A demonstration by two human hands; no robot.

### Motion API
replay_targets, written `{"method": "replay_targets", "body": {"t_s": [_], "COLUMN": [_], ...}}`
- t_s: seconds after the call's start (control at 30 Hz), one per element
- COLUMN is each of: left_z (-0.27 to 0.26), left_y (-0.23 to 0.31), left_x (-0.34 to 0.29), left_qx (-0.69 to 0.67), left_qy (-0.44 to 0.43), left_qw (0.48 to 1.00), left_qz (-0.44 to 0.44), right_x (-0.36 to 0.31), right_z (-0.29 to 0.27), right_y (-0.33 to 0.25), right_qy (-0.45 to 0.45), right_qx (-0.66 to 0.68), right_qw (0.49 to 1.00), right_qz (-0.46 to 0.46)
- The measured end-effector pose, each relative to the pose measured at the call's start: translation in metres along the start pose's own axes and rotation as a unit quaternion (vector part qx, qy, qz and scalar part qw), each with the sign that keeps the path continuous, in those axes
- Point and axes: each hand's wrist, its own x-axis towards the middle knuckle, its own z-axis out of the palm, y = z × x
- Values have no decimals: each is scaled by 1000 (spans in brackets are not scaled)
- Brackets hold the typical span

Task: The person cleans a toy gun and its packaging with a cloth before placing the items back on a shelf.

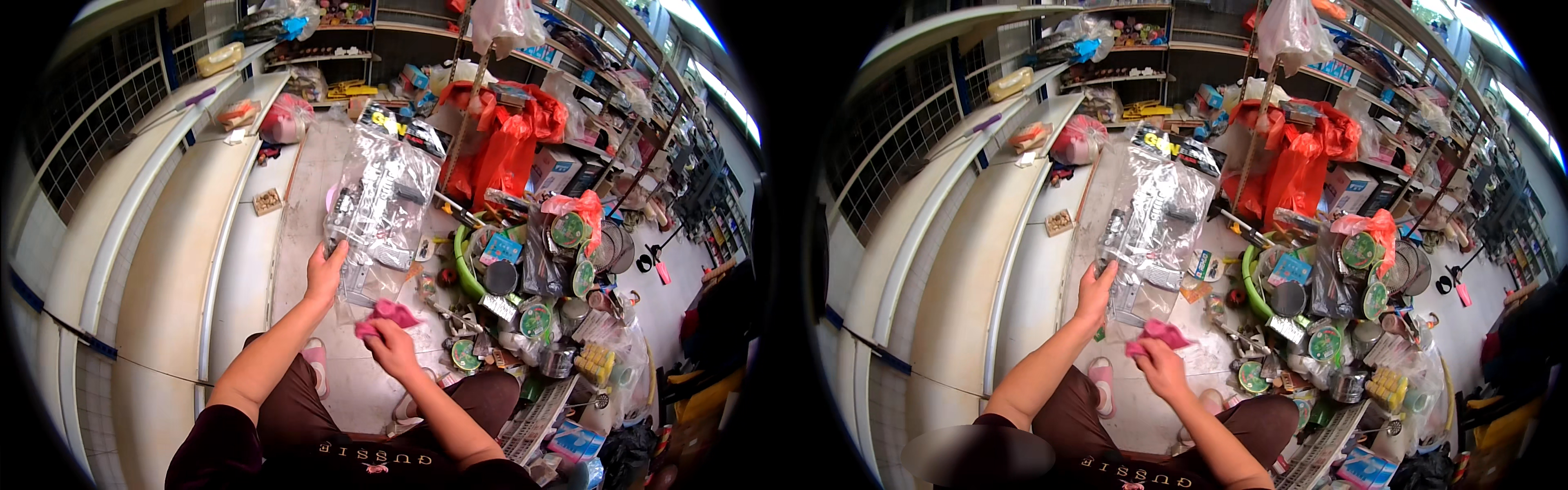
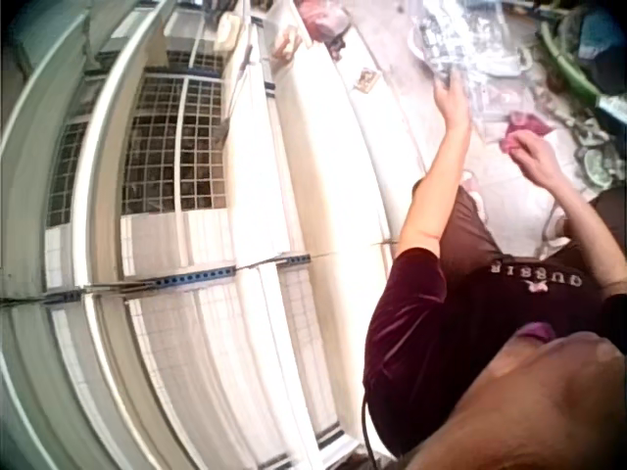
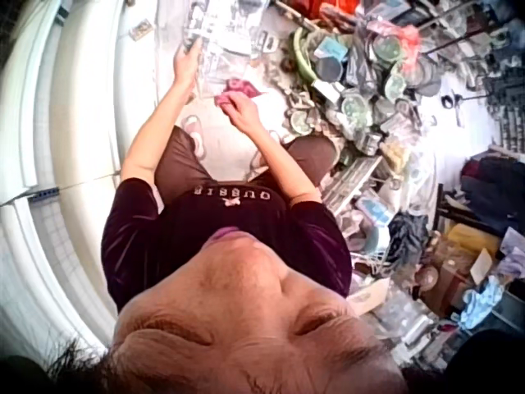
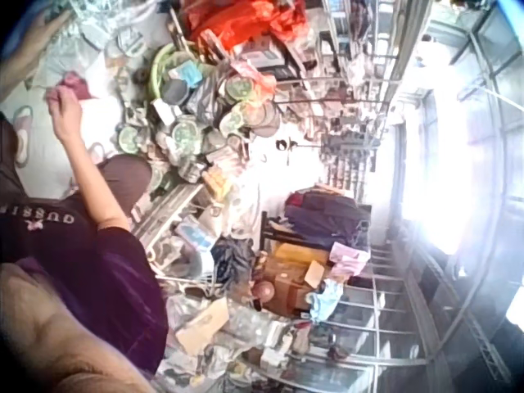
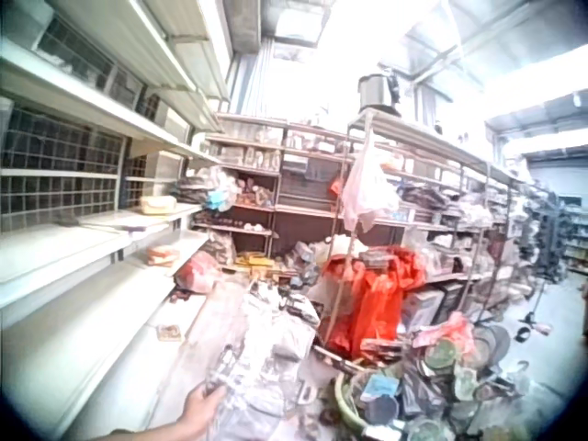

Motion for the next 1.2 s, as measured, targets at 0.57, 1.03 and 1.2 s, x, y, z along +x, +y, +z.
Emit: {"method": "replay_targets", "body": {"t_s": [0.57, 1.03, 1.2], "left_z": [8, 54, 39], "left_y": [56, -38, -62], "left_x": [-102, -99, -87], "left_qx": [-37, -192, -142], "left_qy": [-225, -341, -302], "left_qw": [964, 892, 919], "left_qz": [-140, -225, -209], "right_x": [20, 12, 0], "right_z": [-118, -100, -99], "right_y": [-25, -23, -4], "right_qy": [69, -1, -1], "right_qx": [429, 578, 577], "right_qw": [884, 804, 798], "right_qz": [173, 138, 173]}}
